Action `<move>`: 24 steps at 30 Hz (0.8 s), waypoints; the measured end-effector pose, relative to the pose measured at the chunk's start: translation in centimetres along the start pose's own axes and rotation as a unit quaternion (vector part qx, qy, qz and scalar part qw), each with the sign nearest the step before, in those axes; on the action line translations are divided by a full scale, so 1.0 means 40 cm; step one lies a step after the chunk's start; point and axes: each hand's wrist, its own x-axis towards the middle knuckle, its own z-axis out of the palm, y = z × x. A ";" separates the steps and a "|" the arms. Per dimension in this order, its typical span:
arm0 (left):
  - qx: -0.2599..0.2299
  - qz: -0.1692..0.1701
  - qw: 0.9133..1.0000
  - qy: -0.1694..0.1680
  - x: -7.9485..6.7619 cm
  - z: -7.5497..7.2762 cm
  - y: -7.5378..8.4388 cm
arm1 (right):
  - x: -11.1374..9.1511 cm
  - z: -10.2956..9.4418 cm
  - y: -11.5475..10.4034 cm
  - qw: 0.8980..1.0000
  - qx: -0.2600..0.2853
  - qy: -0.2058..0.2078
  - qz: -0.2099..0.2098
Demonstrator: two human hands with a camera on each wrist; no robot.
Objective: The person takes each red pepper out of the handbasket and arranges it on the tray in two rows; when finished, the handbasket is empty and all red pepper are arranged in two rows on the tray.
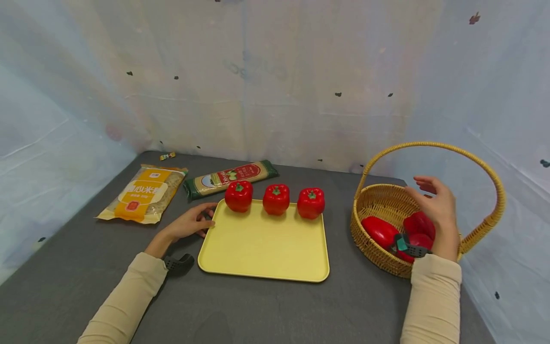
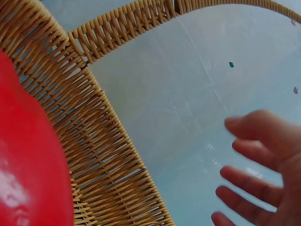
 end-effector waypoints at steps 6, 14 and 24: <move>0.000 0.001 1.000 -0.001 -0.011 0.000 0.018 | -0.004 -0.005 0.021 0.997 -0.061 0.005 0.053; -0.003 0.006 1.000 0.001 -0.011 0.003 0.018 | -0.043 -0.010 -0.037 0.989 -0.097 -0.021 0.114; -0.002 0.000 1.000 0.002 -0.012 0.005 0.021 | -0.046 -0.020 -0.016 0.972 -0.118 -0.100 0.178</move>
